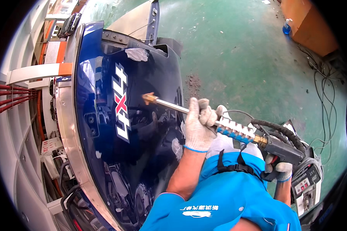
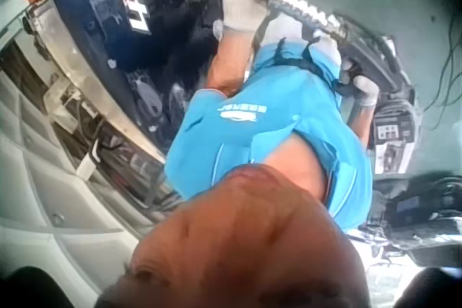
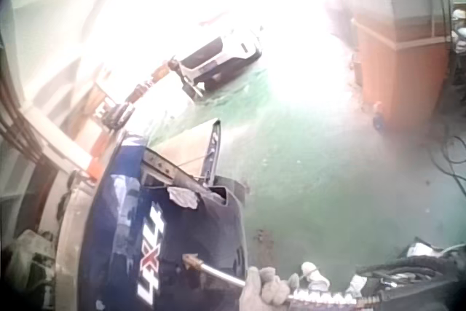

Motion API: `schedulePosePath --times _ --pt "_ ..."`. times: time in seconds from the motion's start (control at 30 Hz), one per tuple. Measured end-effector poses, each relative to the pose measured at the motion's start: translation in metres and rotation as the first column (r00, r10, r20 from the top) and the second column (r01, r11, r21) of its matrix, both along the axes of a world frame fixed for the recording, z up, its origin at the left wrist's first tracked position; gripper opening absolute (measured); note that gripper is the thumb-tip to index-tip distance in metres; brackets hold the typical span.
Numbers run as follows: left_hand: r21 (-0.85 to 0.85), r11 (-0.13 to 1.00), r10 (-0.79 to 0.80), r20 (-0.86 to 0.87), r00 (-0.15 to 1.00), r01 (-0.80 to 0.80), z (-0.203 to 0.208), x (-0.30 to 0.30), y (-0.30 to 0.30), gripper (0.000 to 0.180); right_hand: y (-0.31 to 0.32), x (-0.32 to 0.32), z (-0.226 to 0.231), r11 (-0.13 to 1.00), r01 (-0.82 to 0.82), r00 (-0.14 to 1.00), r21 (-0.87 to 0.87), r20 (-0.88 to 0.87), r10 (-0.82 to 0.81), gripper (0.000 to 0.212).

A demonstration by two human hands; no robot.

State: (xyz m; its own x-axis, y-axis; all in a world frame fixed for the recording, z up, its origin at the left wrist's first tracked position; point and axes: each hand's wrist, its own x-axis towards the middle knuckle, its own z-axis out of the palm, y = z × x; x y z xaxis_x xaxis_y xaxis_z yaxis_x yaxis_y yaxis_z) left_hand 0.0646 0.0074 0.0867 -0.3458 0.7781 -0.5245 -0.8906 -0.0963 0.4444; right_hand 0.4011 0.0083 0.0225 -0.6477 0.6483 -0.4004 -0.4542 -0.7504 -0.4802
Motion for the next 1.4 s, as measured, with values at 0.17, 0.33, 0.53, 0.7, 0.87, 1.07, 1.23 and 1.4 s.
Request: schedulePosePath --times 0.17,0.33,0.53,0.7,0.87,1.07,1.23,1.4 --pt "-0.038 0.999 -0.027 0.118 0.993 0.032 -0.017 -0.025 0.054 0.04 0.039 -0.032 0.004 0.993 0.106 0.985 0.055 0.129 -0.112 0.081" --pt "0.07 0.993 -0.106 0.101 0.989 0.099 -0.022 -0.067 0.1 0.039 0.068 -0.094 0.009 0.972 0.136 0.979 0.191 0.127 -0.162 0.053" --pt "-0.081 0.994 -0.075 0.041 0.996 0.078 -0.014 -0.092 0.135 0.041 0.08 -0.119 -0.01 0.984 0.145 0.984 0.102 0.089 -0.154 0.051" --pt "-0.094 0.994 -0.048 0.011 0.999 0.049 -0.022 -0.102 0.145 0.039 0.095 -0.122 -0.03 0.988 0.144 0.989 0.059 0.017 -0.145 0.073" --pt "-0.125 0.992 -0.005 0.004 1.0 0.005 -0.028 -0.103 0.15 0.04 0.114 -0.123 -0.041 0.993 0.104 0.995 0.051 -0.013 -0.103 0.08" --pt "-0.085 0.996 0.02 -0.016 1.0 -0.021 -0.033 -0.104 0.153 0.039 0.134 -0.13 -0.038 0.991 0.088 0.995 0.105 0.039 -0.093 0.084" --pt "-0.129 0.99 0.053 -0.004 0.999 -0.053 -0.028 -0.1 0.16 0.039 0.137 -0.118 -0.05 0.993 0.05 0.998 0.11 0.019 -0.052 0.083" --pt "-0.083 0.996 0.038 0.007 0.999 -0.038 -0.033 -0.1 0.156 0.041 0.138 -0.119 -0.049 0.989 0.065 0.997 0.136 0.038 -0.071 0.081"
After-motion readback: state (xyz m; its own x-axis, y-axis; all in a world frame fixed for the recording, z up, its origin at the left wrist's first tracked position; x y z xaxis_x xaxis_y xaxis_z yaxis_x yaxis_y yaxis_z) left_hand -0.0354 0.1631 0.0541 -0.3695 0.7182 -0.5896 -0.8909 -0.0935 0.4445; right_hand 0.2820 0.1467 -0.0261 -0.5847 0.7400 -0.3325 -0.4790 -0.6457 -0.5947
